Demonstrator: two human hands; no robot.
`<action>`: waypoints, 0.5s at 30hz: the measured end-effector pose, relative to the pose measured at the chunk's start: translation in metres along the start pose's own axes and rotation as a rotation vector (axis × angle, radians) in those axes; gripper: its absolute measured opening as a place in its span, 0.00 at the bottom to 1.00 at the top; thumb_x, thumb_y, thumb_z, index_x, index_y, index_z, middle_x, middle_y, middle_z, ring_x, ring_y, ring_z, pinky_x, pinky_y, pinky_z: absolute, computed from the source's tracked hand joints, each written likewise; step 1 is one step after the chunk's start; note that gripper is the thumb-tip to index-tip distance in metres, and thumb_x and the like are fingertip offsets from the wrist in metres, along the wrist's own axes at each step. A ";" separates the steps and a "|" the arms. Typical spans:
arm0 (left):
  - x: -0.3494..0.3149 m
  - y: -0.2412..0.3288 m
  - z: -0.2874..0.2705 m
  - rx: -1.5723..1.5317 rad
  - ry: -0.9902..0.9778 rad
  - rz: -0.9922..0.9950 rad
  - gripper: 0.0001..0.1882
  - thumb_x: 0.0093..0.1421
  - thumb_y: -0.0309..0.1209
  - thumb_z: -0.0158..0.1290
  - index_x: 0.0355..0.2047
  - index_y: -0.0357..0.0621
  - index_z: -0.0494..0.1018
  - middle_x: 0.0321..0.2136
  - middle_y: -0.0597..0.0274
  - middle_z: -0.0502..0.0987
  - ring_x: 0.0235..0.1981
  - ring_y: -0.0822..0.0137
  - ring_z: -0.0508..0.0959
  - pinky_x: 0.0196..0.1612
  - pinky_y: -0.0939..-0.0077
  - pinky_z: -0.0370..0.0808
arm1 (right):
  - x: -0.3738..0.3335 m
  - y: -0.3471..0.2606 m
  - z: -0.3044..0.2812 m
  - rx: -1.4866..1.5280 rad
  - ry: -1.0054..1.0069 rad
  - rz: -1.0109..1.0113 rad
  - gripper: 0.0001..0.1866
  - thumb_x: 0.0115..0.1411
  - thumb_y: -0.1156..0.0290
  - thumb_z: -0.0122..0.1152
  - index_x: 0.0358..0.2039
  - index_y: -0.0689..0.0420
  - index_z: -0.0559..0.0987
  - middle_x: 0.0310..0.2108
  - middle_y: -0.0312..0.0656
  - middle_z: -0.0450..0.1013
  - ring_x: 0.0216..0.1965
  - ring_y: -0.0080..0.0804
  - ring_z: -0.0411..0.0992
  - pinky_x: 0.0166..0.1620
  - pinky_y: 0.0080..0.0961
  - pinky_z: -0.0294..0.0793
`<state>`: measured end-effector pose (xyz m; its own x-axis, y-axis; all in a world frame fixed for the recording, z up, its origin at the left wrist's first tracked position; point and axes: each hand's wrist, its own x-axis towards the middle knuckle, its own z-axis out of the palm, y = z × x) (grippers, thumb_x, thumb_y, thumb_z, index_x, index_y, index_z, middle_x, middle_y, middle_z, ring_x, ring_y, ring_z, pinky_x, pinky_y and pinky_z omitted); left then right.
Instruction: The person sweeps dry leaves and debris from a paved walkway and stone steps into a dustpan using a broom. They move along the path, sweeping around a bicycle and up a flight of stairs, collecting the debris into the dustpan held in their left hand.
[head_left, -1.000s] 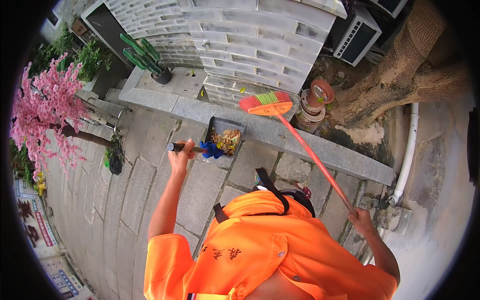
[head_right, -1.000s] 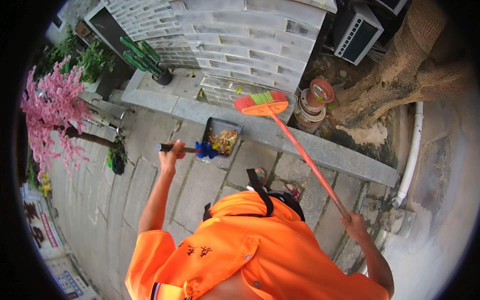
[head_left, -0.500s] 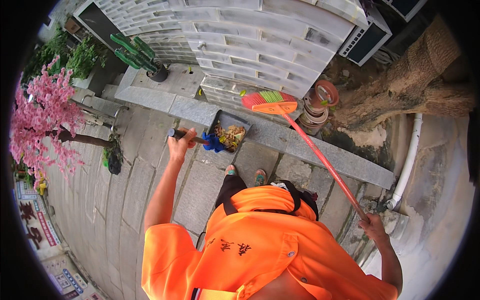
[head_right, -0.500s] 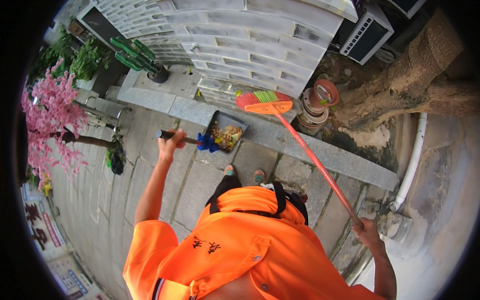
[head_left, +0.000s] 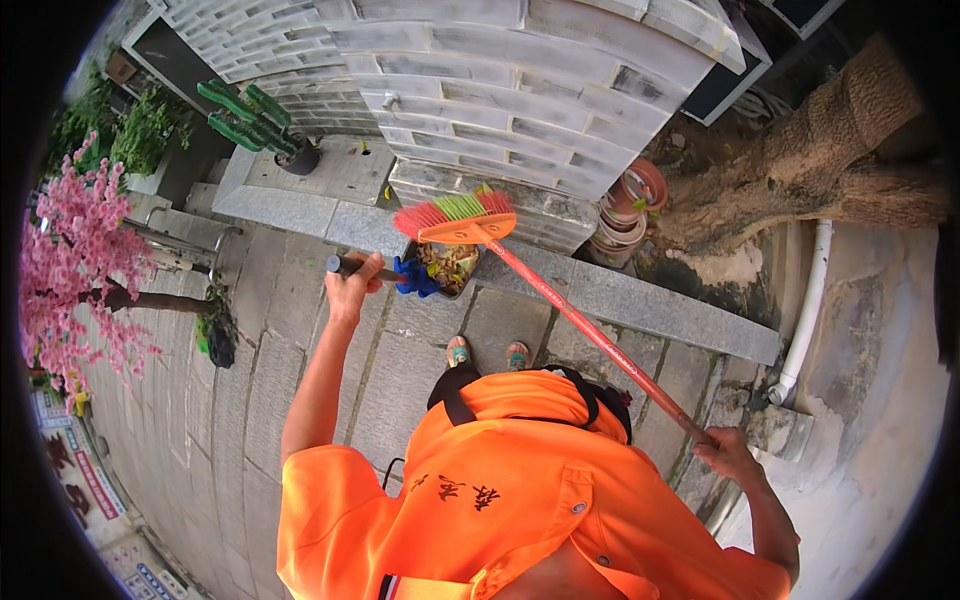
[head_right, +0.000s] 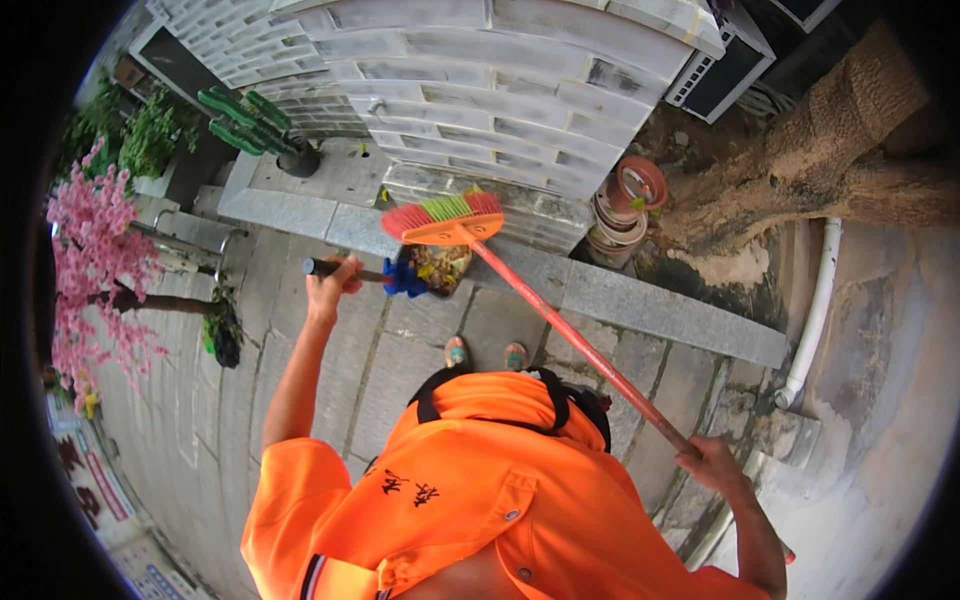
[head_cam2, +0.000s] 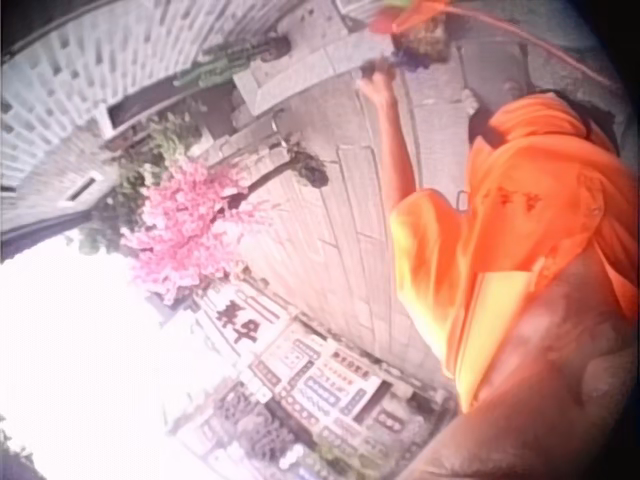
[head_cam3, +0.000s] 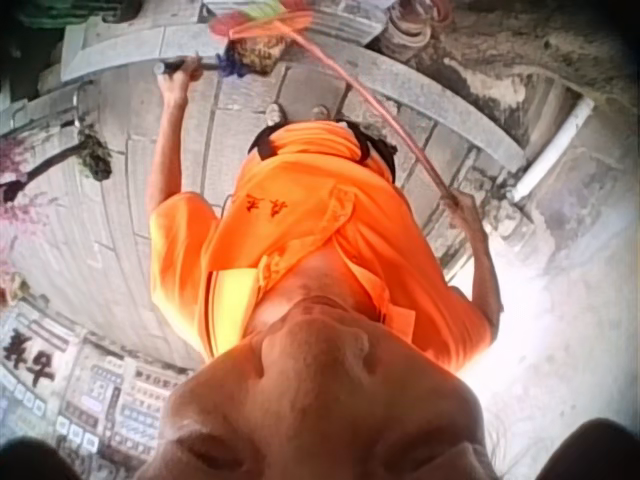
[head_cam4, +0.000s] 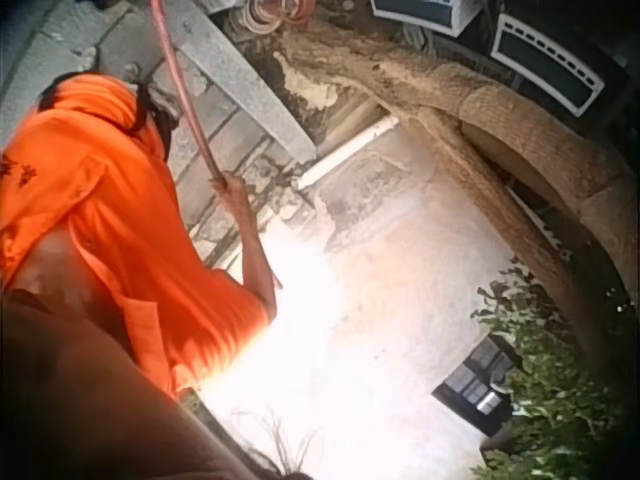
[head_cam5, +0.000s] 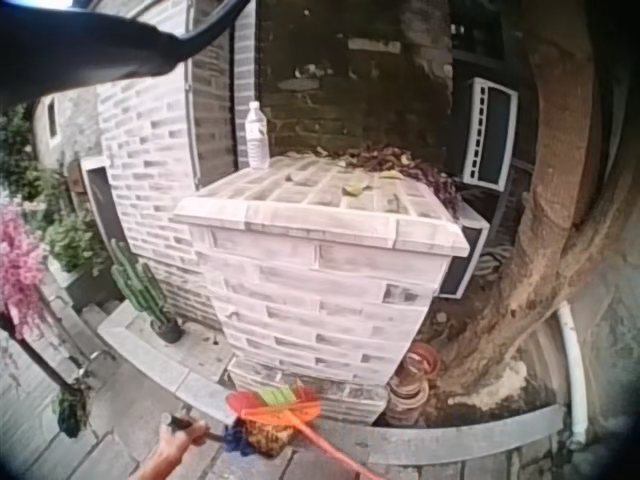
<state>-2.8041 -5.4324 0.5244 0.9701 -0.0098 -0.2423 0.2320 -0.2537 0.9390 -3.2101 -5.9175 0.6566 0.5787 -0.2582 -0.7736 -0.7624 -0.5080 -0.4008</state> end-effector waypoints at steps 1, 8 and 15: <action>0.001 0.000 0.001 -0.010 0.000 0.001 0.12 0.53 0.34 0.57 0.24 0.35 0.75 0.22 0.57 0.77 0.17 0.71 0.74 0.20 0.80 0.73 | 0.000 -0.002 0.000 0.018 -0.012 -0.009 0.11 0.53 0.67 0.62 0.23 0.61 0.73 0.13 0.34 0.65 0.13 0.21 0.63 0.17 0.24 0.61; -0.006 -0.003 0.014 -0.079 0.023 0.002 0.12 0.53 0.34 0.57 0.23 0.36 0.74 0.23 0.57 0.77 0.17 0.71 0.75 0.20 0.80 0.73 | 0.052 -0.028 -0.001 0.101 -0.035 -0.004 0.11 0.54 0.67 0.61 0.24 0.61 0.73 0.13 0.34 0.65 0.14 0.20 0.62 0.17 0.23 0.60; -0.026 0.013 0.017 -0.126 0.056 -0.010 0.13 0.52 0.34 0.59 0.22 0.35 0.74 0.21 0.58 0.77 0.17 0.72 0.75 0.21 0.81 0.72 | 0.071 -0.039 0.002 0.283 -0.248 0.069 0.10 0.56 0.68 0.57 0.25 0.62 0.72 0.14 0.32 0.63 0.11 0.17 0.59 0.13 0.19 0.56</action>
<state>-2.8273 -5.4523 0.5388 0.9695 0.0472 -0.2406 0.2448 -0.1303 0.9608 -3.1399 -5.9141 0.6168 0.4616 -0.0593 -0.8851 -0.8671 -0.2407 -0.4361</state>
